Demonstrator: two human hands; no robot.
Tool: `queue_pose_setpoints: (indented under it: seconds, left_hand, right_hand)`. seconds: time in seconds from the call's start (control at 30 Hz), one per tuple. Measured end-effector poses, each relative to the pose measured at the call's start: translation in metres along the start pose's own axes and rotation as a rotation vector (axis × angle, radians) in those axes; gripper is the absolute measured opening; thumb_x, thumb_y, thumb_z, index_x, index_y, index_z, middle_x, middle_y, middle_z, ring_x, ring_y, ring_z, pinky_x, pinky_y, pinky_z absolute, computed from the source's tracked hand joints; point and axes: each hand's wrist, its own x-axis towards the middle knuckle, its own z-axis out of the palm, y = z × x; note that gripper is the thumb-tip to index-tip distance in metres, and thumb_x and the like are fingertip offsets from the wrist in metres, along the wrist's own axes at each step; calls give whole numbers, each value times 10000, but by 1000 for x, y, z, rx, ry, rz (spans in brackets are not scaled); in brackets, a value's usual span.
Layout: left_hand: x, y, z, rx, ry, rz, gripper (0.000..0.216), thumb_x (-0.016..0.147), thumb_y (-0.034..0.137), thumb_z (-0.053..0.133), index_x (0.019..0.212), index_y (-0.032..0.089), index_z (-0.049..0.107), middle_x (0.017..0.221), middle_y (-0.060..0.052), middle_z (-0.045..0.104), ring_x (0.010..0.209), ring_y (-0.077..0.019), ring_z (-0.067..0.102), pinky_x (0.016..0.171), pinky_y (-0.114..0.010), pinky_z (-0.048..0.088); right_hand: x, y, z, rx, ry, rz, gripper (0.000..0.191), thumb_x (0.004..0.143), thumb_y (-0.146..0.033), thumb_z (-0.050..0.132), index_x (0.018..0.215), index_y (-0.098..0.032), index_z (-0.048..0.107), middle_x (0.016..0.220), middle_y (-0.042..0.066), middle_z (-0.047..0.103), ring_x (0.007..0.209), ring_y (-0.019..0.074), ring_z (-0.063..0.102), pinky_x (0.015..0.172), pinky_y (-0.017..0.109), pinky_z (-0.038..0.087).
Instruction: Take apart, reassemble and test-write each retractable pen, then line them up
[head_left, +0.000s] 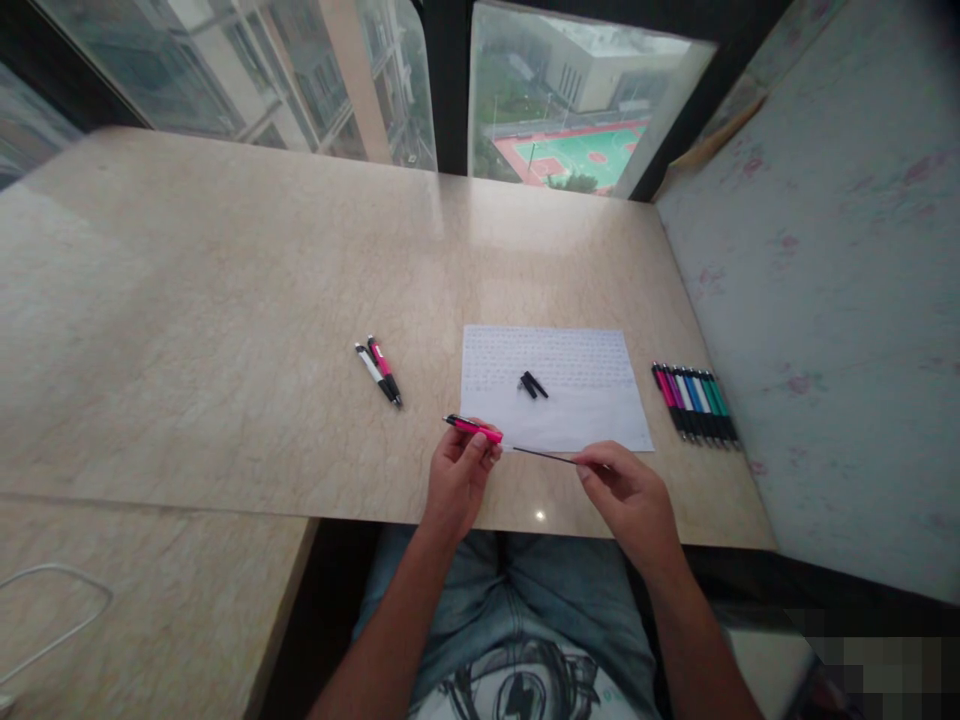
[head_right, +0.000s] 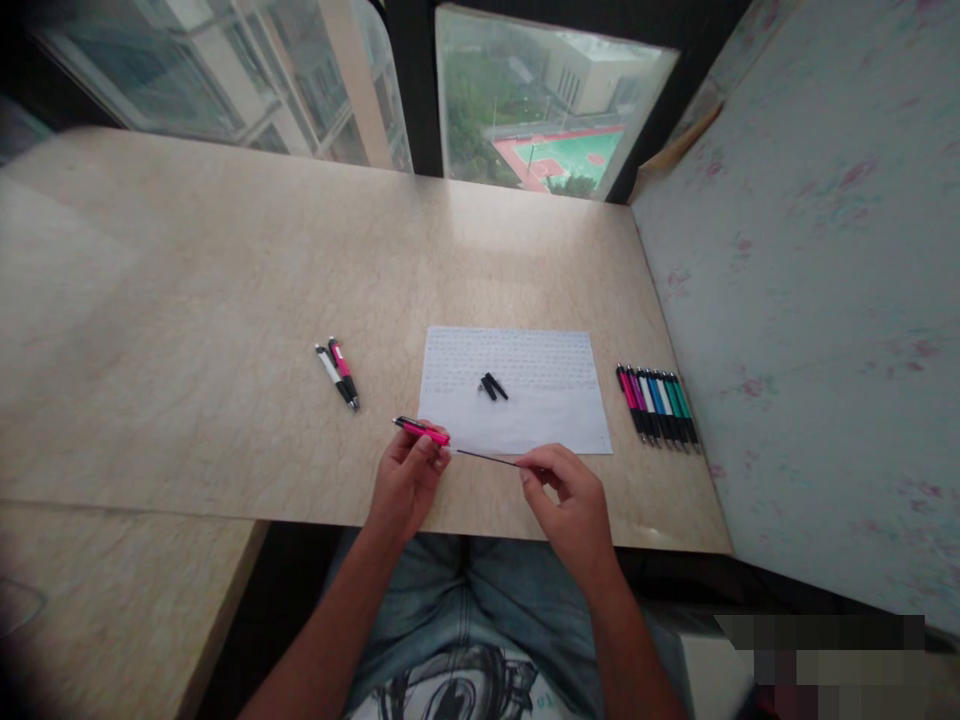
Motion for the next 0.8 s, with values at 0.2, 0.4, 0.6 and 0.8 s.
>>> queue_pose_setpoints:
  seconds: [0.2, 0.4, 0.6, 0.8]
  left_hand:
    - [1, 0, -2, -6, -7, 7, 192, 725, 237, 815, 846, 161, 686, 860, -25, 688, 745, -88, 626, 693, -209, 507]
    - [-1, 0, -1, 57, -30, 10, 196, 727, 237, 814, 863, 172, 688, 860, -28, 698, 769, -101, 639, 719, -219, 509]
    - [-4, -3, -5, 191, -83, 50, 196, 763, 281, 786, 900, 186, 682, 873, -35, 707, 763, -120, 644, 737, -254, 517]
    - [-2, -1, -4, 112, -70, 13, 217, 732, 265, 811, 882, 175, 682, 861, -38, 716, 754, -118, 651, 724, -248, 521]
  right_hand:
    - [3, -4, 0, -34, 40, -28, 97, 862, -182, 588, 874, -225, 674, 853, 47, 670, 805, 193, 634, 672, 304, 524]
    - [4, -9, 8, -95, 5, -51, 125, 851, -173, 576, 894, -226, 681, 829, 46, 671, 764, 191, 634, 669, 317, 534]
    - [16, -22, 22, -124, 10, -118, 218, 852, -149, 568, 1023, -221, 682, 768, 10, 645, 648, 143, 588, 632, 283, 508]
    - [22, -26, 26, -83, -36, -62, 181, 889, -245, 586, 1032, -223, 694, 784, 18, 682, 680, 147, 621, 644, 274, 519]
